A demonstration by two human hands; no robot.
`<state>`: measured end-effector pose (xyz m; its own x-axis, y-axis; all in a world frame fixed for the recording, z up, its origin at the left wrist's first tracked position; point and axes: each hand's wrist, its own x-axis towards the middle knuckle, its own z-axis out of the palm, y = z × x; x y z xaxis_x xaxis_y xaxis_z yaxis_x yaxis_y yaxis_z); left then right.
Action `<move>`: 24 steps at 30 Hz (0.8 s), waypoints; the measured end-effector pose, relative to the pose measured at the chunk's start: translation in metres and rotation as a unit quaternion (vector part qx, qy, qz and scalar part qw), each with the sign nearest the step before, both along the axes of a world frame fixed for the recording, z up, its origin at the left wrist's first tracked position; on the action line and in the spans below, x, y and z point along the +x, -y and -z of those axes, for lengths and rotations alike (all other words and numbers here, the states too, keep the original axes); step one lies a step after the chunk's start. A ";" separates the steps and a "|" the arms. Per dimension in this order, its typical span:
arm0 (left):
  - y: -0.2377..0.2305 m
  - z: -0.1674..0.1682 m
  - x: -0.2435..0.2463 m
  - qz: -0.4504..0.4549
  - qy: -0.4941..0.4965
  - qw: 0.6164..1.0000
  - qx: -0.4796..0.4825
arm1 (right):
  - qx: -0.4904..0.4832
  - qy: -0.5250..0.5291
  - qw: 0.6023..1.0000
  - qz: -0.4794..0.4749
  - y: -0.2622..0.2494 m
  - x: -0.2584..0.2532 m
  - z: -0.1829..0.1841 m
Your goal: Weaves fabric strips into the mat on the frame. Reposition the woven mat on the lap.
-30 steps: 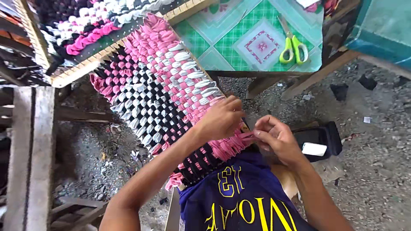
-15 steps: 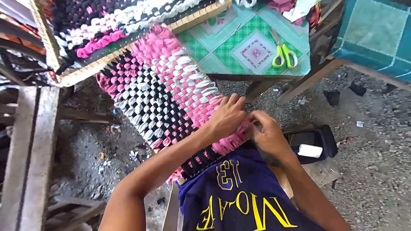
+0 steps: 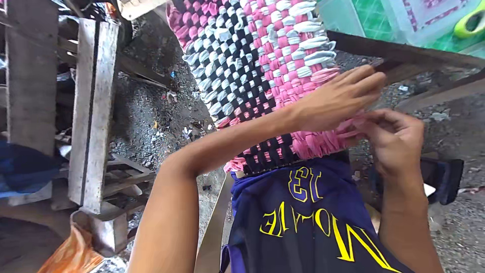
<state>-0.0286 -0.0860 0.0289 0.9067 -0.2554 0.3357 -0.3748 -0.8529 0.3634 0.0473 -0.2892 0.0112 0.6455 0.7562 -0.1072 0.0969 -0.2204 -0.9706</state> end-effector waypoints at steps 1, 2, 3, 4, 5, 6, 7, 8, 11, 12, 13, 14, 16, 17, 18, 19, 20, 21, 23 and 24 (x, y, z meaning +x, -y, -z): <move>-0.002 0.008 -0.005 -0.003 0.028 0.998 -0.048 | 0.001 -0.005 1.000 -0.005 0.000 0.002 0.001; -0.003 0.012 -0.010 -0.008 0.048 0.994 -0.093 | -0.003 -0.005 1.000 -0.008 0.000 0.002 0.001; -0.002 0.015 -0.015 -0.010 0.060 0.988 -0.139 | -0.009 -0.008 1.000 -0.008 0.000 0.000 0.001; -0.003 0.017 -0.018 -0.006 0.069 0.981 -0.180 | -0.012 -0.008 1.000 -0.007 -0.001 -0.001 -0.001; -0.004 0.019 -0.020 0.003 0.069 0.975 -0.212 | -0.013 -0.008 1.000 -0.005 -0.002 -0.002 -0.003; -0.005 0.020 -0.022 0.014 0.065 0.968 -0.240 | -0.011 -0.010 1.000 -0.002 -0.003 -0.003 -0.005; -0.006 0.022 -0.023 0.027 0.056 0.963 -0.261 | -0.009 -0.013 1.000 0.001 -0.003 -0.003 -0.006; -0.008 0.024 -0.025 0.039 0.045 0.960 -0.274 | -0.006 -0.017 1.000 0.000 -0.002 -0.003 -0.007; -0.015 0.025 -0.024 0.078 -0.005 0.958 -0.277 | -0.009 -0.024 1.000 0.003 -0.003 -0.003 -0.010; -0.017 0.024 -0.022 0.088 -0.020 0.959 -0.269 | -0.011 -0.021 1.000 0.004 -0.003 -0.003 -0.010; -0.019 0.022 -0.019 0.094 -0.032 0.960 -0.264 | -0.014 -0.016 1.000 0.005 -0.004 -0.004 -0.011; -0.020 0.021 -0.016 0.098 -0.040 0.959 -0.264 | -0.014 -0.012 1.000 0.009 -0.006 -0.003 -0.013; -0.020 0.019 -0.012 0.091 -0.051 0.957 -0.272 | -0.010 0.008 1.000 0.013 -0.011 -0.002 -0.016; -0.018 0.020 -0.011 0.081 -0.048 0.957 -0.274 | -0.009 0.027 0.999 0.014 -0.013 -0.002 -0.018; -0.015 0.021 -0.012 0.066 -0.040 0.958 -0.275 | -0.009 0.045 0.999 0.014 -0.014 -0.003 -0.019; -0.012 0.022 -0.014 0.049 -0.028 0.958 -0.281 | -0.006 0.058 0.998 0.013 -0.014 -0.003 -0.021; -0.008 0.024 -0.016 0.031 -0.015 0.957 -0.290 | -0.009 0.068 0.998 0.011 -0.013 -0.004 -0.024; -0.004 0.026 -0.018 0.014 -0.004 0.955 -0.297 | -0.018 0.083 0.996 0.009 -0.012 -0.005 -0.027; 0.001 0.029 -0.022 -0.008 0.003 0.952 -0.305 | -0.049 0.135 0.990 0.012 -0.011 -0.008 -0.031; 0.003 0.030 -0.023 -0.013 0.005 0.952 -0.304 | -0.066 0.161 0.985 0.017 -0.010 -0.010 -0.032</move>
